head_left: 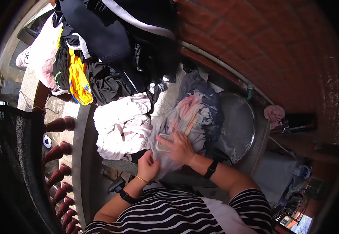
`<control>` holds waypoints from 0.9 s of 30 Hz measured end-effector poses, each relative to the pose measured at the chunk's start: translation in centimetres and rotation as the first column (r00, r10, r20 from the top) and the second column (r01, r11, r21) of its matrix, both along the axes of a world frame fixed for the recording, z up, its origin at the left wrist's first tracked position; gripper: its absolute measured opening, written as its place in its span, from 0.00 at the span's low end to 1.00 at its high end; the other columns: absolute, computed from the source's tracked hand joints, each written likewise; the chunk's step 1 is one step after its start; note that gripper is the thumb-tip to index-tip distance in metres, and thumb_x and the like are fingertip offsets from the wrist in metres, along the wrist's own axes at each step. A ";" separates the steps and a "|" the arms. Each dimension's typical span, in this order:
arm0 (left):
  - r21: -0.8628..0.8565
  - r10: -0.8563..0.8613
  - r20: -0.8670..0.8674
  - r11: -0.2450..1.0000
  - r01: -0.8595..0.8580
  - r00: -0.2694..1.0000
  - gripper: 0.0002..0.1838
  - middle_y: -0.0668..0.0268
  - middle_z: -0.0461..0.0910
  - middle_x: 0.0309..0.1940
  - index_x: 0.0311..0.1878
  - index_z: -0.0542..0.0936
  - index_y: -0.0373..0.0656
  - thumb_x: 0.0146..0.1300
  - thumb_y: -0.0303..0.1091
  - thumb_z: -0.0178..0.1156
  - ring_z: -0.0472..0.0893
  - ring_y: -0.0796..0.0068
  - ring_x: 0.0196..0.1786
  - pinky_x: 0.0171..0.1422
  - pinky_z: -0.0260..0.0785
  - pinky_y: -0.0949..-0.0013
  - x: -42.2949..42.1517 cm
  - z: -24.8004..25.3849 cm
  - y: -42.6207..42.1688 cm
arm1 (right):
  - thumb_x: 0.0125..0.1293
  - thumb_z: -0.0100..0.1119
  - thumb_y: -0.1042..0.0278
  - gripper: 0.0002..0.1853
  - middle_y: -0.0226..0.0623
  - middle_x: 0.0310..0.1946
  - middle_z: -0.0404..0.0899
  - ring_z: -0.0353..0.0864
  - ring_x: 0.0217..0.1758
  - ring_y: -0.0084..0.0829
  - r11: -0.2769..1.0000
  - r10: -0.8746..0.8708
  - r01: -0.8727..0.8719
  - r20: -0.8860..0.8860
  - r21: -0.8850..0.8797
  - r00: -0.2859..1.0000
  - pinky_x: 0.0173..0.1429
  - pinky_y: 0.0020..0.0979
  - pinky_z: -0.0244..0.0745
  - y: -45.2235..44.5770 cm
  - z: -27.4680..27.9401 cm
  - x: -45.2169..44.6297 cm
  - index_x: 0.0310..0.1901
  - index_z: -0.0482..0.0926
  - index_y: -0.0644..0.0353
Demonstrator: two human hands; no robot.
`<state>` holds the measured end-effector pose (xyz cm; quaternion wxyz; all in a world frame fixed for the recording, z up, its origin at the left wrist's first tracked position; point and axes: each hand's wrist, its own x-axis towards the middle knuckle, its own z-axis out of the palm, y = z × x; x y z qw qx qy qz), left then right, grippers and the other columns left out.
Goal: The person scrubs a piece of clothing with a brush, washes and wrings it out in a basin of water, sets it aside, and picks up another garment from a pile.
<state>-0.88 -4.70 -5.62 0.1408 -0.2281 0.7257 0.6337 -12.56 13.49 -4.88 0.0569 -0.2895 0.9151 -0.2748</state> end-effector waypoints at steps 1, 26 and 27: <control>-0.095 -0.064 -0.028 0.994 0.061 0.998 0.16 0.65 0.68 0.13 0.24 0.68 0.40 0.54 0.31 0.68 0.68 0.80 0.16 0.23 0.58 0.71 -0.6 1.1 -0.1 | 0.56 0.72 0.55 0.33 0.45 0.49 0.74 0.75 0.56 0.49 0.999 0.037 -0.035 -0.049 0.039 0.998 0.62 0.44 0.70 1.4 -1.0 -1.5 0.66 0.77 0.35; -0.219 -0.143 0.248 0.955 0.199 0.958 0.21 0.58 0.78 0.19 0.24 0.73 0.35 0.55 0.40 0.73 0.84 0.60 0.23 0.28 0.77 0.60 -5.4 4.7 -0.2 | 0.73 0.51 0.46 0.24 0.40 0.35 0.84 0.81 0.33 0.35 0.300 -0.945 0.910 0.220 0.286 0.242 0.40 0.35 0.75 39.9 -11.7 -5.7 0.43 0.81 0.62; -0.562 -0.366 0.191 0.720 0.407 0.911 0.21 0.55 0.80 0.20 0.24 0.74 0.35 0.54 0.41 0.73 0.84 0.54 0.24 0.31 0.77 0.57 -6.0 5.6 -0.1 | 0.72 0.52 0.48 0.21 0.40 0.34 0.84 0.81 0.34 0.37 0.211 -0.968 0.941 0.190 0.265 0.164 0.43 0.37 0.75 42.8 -18.8 -3.0 0.42 0.82 0.61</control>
